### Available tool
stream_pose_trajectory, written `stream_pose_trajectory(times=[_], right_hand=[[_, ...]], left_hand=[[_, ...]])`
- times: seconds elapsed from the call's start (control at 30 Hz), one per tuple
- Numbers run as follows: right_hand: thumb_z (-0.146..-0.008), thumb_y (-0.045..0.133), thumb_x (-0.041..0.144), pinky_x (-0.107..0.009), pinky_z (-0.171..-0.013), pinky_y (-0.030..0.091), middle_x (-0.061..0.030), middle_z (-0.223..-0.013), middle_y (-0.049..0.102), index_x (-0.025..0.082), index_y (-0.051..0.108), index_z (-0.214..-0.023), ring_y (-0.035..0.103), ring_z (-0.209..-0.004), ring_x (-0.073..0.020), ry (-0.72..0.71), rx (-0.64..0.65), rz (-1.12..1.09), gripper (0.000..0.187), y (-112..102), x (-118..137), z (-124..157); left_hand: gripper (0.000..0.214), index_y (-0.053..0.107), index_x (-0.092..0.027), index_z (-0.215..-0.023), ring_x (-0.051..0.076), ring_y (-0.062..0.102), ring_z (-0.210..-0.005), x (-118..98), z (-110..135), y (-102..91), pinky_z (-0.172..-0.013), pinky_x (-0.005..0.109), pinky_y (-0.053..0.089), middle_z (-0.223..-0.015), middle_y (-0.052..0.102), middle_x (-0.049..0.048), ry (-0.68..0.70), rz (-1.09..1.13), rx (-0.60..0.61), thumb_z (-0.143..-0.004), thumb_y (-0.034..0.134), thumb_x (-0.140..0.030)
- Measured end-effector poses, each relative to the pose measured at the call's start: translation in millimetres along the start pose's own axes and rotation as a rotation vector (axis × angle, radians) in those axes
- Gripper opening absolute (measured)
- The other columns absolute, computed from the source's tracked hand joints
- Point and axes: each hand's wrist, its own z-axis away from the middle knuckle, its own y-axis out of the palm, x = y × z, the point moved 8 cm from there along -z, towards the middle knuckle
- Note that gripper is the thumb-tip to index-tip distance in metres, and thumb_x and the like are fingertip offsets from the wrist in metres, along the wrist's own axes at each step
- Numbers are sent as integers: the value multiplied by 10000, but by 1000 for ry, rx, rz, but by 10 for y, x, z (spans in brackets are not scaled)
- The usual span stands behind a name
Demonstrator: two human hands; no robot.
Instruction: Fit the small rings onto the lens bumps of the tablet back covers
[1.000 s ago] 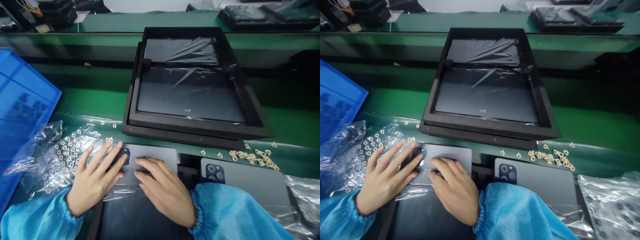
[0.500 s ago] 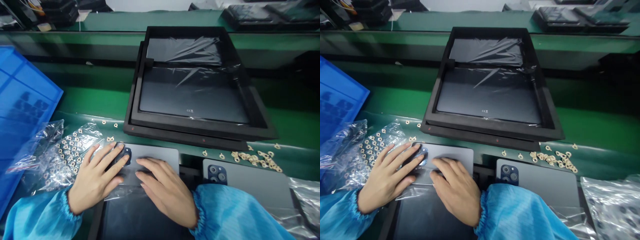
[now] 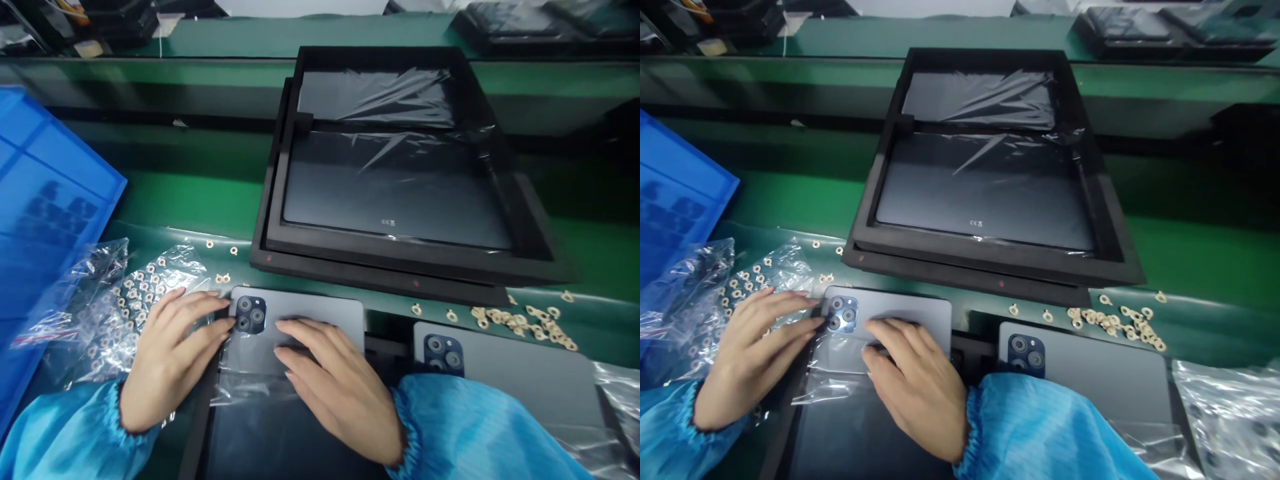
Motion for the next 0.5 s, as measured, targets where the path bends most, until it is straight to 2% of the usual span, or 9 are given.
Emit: stream_pose_trajectory(times=[0.07, 0.13, 0.27, 0.5], right_hand=[[-924, 454, 113, -370, -848, 514, -107, -1179, 641, 139, 642, -1001, 555, -1076, -228, 2, -1, -6, 204, 4, -2, 0], [-928, 453, 115, -369, -851, 515, -105, -1175, 643, 145, 642, -997, 555, -1080, -224, 11, -4, -3, 203, 4, -7, -1], [-930, 458, 116, -372, -862, 514, -99, -1173, 645, 155, 639, -1001, 556, -1083, -223, 13, -3, -7, 198, -5, 1, -6], [-932, 455, 119, -367, -850, 513, -99, -1172, 647, 160, 641, -1004, 560, -1077, -220, 20, -4, -6, 203, -8, -5, -10]], left_hand=[[163, 626, -235, -1000, 219, 564, -992, 92, -38, -9, -886, 404, 413, -1040, 624, 51, -89, 85, -10, -875, 588, -138], [126, 623, -231, -969, 205, 541, -949, 108, -92, 28, -820, 379, 407, -1012, 596, 42, -124, 144, 16, -876, 599, -149], [119, 623, -226, -968, 200, 517, -957, 41, -198, 84, -832, 384, 378, -1010, 583, 32, -108, 178, 46, -873, 613, -155], [82, 625, -222, -891, 196, 518, -913, -4, -275, 70, -849, 404, 350, -971, 579, 26, -56, 141, 56, -879, 596, -145]])
